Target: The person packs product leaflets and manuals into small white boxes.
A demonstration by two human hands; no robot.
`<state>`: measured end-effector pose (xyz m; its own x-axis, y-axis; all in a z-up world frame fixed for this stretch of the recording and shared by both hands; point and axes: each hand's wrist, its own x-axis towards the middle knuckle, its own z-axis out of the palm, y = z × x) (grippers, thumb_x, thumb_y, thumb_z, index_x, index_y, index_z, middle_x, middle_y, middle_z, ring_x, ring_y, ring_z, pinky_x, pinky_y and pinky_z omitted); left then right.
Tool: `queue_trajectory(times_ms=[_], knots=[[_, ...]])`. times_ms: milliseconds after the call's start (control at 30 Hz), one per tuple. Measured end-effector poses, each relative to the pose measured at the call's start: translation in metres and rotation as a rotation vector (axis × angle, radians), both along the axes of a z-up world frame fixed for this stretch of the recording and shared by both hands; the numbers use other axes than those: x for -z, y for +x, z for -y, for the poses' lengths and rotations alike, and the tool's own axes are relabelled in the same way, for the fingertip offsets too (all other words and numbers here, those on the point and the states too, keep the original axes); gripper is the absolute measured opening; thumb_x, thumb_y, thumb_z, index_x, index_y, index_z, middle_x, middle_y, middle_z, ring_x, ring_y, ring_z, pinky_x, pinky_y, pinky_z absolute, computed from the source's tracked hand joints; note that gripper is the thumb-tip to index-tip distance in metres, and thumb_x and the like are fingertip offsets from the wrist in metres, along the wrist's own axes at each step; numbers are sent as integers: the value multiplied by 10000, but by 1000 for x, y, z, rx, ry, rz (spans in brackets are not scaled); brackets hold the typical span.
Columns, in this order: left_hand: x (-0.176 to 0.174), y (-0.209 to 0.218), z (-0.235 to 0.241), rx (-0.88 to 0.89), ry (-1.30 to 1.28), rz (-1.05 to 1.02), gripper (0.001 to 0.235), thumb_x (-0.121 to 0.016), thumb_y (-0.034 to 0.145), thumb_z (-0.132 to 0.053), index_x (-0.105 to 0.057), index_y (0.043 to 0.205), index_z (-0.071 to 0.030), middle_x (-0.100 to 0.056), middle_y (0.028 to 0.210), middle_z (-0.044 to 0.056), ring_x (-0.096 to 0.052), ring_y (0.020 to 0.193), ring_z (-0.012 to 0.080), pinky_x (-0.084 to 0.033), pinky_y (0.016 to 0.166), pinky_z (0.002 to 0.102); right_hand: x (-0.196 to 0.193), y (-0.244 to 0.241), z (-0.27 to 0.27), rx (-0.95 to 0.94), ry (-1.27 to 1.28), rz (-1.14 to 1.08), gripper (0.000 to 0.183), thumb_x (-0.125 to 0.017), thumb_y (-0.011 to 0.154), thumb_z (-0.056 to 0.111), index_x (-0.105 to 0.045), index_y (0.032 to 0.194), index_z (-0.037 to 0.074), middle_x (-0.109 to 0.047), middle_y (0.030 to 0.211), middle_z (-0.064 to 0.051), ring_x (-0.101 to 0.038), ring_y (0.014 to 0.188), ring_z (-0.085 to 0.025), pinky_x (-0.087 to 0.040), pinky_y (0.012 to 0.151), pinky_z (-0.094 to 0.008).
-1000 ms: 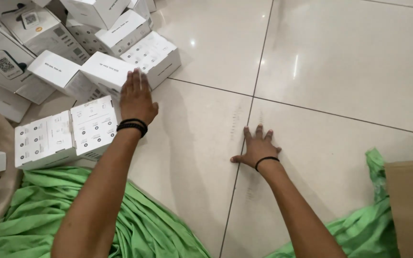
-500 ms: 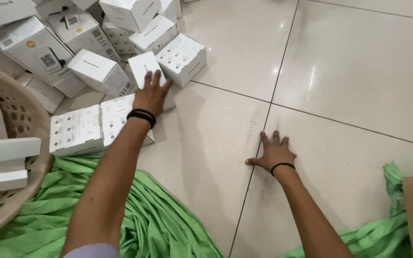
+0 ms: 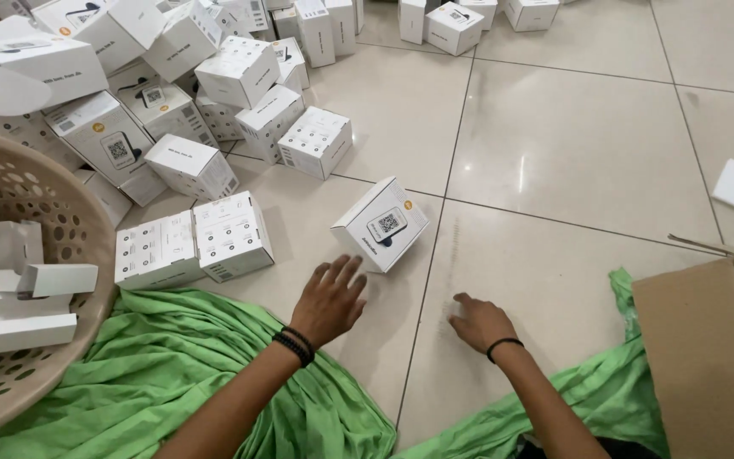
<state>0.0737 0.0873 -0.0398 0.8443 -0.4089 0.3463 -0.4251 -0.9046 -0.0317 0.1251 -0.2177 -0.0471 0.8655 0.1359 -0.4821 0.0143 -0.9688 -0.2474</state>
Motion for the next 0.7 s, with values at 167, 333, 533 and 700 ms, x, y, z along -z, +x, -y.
queue_trajectory(times_ms=[167,333,533,700], knots=[[-8,59,27,-236,-179,-175,748,-742,838,-467,-470,1434,-105,-341,1584,150,-308,1462,345,-322,1141,527,41,-34,27,-129,59,66,562,-675,908,419,-562,1398,167,-629,1366,-130,-664,1161,-331,-542,1005,-437],[6,115,53,-510,-149,-495,1018,-775,817,-555,-234,1566,-127,-165,1660,123,-128,1531,336,-183,1219,612,20,-42,28,-178,103,110,580,-709,874,425,-556,1373,172,-548,1462,-109,-631,1201,-322,-526,991,-448],[-2,110,65,-550,-3,-543,881,-760,823,-393,-330,1546,-127,-212,1694,161,-125,1594,383,-314,1158,658,-3,-21,29,-50,95,-28,616,-632,946,469,-493,1486,206,-702,1304,-92,-690,1166,-288,-560,1008,-413],[1,61,46,-99,132,-231,650,-756,780,-424,-536,1292,-89,-320,1576,146,-203,1508,360,-234,1148,661,16,-4,39,136,257,227,532,-622,952,448,-579,1402,168,-683,1325,-97,-676,1185,-274,-555,981,-431]])
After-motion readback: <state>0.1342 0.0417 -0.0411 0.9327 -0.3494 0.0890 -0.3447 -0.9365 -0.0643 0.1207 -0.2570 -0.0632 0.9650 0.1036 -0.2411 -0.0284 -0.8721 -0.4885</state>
